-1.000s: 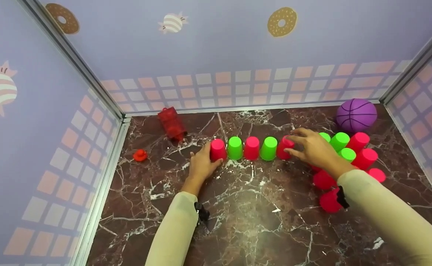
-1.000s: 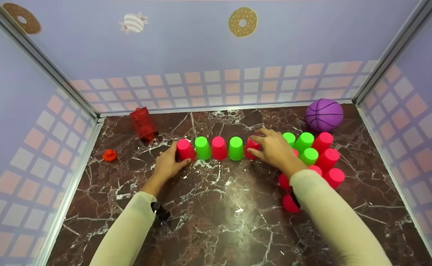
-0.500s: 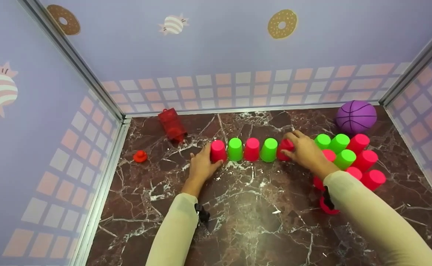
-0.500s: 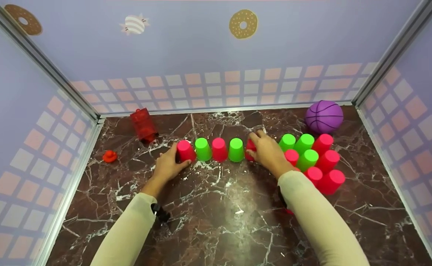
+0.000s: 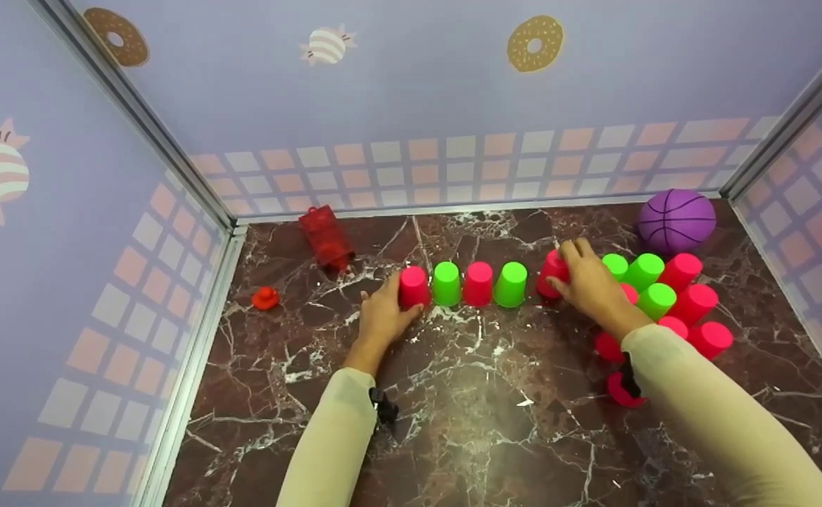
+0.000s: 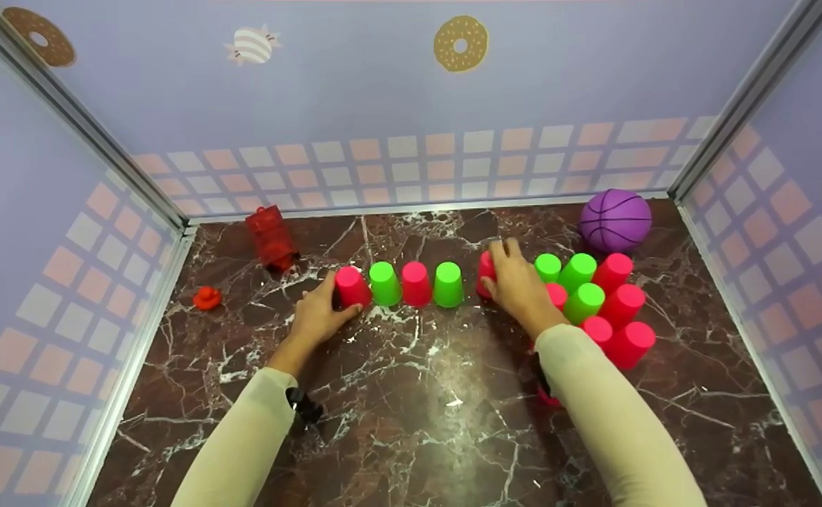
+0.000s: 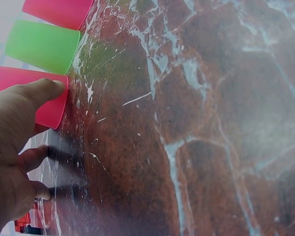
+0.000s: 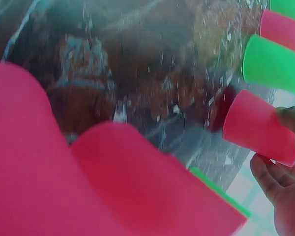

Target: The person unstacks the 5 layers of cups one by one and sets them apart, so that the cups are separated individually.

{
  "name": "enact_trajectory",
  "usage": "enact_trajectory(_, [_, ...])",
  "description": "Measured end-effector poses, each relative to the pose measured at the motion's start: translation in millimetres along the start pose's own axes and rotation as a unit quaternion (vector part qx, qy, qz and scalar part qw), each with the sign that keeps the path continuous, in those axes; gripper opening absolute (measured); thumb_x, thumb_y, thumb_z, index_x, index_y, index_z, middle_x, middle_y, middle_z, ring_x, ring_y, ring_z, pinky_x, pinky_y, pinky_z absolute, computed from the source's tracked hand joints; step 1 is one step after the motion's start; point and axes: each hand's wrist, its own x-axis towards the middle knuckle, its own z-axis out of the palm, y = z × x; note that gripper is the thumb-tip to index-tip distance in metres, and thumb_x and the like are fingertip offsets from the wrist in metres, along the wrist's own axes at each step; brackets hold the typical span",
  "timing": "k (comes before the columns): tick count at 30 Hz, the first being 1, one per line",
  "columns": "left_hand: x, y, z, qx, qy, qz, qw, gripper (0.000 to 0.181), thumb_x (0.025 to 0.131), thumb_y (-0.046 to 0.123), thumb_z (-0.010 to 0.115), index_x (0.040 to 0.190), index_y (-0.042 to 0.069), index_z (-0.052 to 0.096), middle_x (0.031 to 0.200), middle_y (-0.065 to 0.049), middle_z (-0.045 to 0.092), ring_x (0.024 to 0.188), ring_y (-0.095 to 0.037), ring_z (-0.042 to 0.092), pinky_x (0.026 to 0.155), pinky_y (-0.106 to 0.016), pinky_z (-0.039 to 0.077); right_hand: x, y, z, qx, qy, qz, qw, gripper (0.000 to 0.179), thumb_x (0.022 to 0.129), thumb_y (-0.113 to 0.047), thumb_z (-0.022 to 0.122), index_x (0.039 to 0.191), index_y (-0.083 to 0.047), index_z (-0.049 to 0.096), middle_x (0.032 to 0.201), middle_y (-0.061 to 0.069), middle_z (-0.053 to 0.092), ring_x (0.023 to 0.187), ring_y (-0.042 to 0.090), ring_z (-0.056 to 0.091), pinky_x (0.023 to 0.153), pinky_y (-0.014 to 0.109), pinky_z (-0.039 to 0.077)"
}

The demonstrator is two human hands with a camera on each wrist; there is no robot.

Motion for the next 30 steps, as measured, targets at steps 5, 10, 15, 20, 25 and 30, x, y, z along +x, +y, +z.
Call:
enact_trajectory(5, [-1.9, 1.3, 2.9, -0.003, -0.003, 0.002, 1.0, 0.085, 0.09, 0.051, 0.088, 0.159, 0.019, 0.049, 0.144, -0.014, 0.075, 0.13, -0.04, 0.074, 0.125, -0.075, 0.037, -2.8, 13, -5, 0.0, 0.003, 0.033, 0.9994, 0.051, 0.096, -0.008, 0.083, 0.132, 0.006, 0.048, 0.137, 0.035, 0.05, 0.1, 0.063, 0.07, 0.088, 0.072, 0.061])
enact_trajectory(10, [-2.9, 2.4, 4.1, -0.002, -0.004, 0.006, 1.0, 0.088, 0.09, 0.051, 0.088, 0.162, 0.018, 0.049, 0.148, -0.013, 0.073, 0.134, -0.038, 0.073, 0.125, -0.076, 0.037, -4.2, 18, -4, -0.006, -0.024, 0.062, 0.9978, 0.054, 0.098, -0.01, 0.08, 0.136, 0.005, 0.045, 0.14, 0.035, 0.048, 0.1, 0.065, 0.069, 0.088, 0.073, 0.06])
enact_trajectory(15, [-0.6, 3.2, 1.0, -0.001, -0.001, 0.004, 1.0, 0.086, 0.091, 0.052, 0.087, 0.16, 0.019, 0.048, 0.146, -0.014, 0.074, 0.133, -0.039, 0.073, 0.126, -0.075, 0.036, -1.1, 16, -8, -0.012, -0.03, 0.061, 0.9976, 0.056, 0.098, -0.012, 0.08, 0.137, 0.006, 0.044, 0.139, 0.035, 0.049, 0.103, 0.064, 0.069, 0.09, 0.073, 0.059])
enact_trajectory(20, [1.5, 2.4, -0.2, -0.002, -0.008, 0.003, 1.0, 0.088, 0.091, 0.053, 0.086, 0.162, 0.018, 0.047, 0.149, -0.014, 0.072, 0.135, -0.039, 0.072, 0.127, -0.075, 0.034, -3.8, 10, -14, -0.034, -0.024, 0.053, 0.9977, 0.051, 0.102, -0.023, 0.078, 0.134, 0.004, 0.049, 0.138, 0.033, 0.049, 0.101, 0.06, 0.07, 0.083, 0.072, 0.06])
enact_trajectory(25, [2.9, 0.0, -1.3, 0.005, -0.009, 0.003, 0.9999, 0.089, 0.091, 0.053, 0.087, 0.163, 0.018, 0.046, 0.148, -0.015, 0.073, 0.137, -0.038, 0.071, 0.127, -0.075, 0.035, -2.6, -3, -14, -0.069, 0.02, 0.037, 0.9967, 0.052, 0.104, -0.036, 0.075, 0.135, 0.002, 0.056, 0.134, 0.029, 0.054, 0.113, 0.054, 0.064, 0.084, 0.071, 0.06])
enact_trajectory(30, [1.8, -1.6, -0.3, 0.007, -0.005, 0.004, 1.0, 0.088, 0.09, 0.052, 0.088, 0.161, 0.018, 0.048, 0.145, -0.014, 0.074, 0.133, -0.038, 0.073, 0.125, -0.075, 0.038, -0.2, -24, -4, -0.078, 0.043, -0.01, 0.996, 0.054, 0.104, -0.039, 0.074, 0.136, 0.002, 0.06, 0.135, 0.03, 0.059, 0.125, 0.053, 0.058, 0.101, 0.068, 0.056])
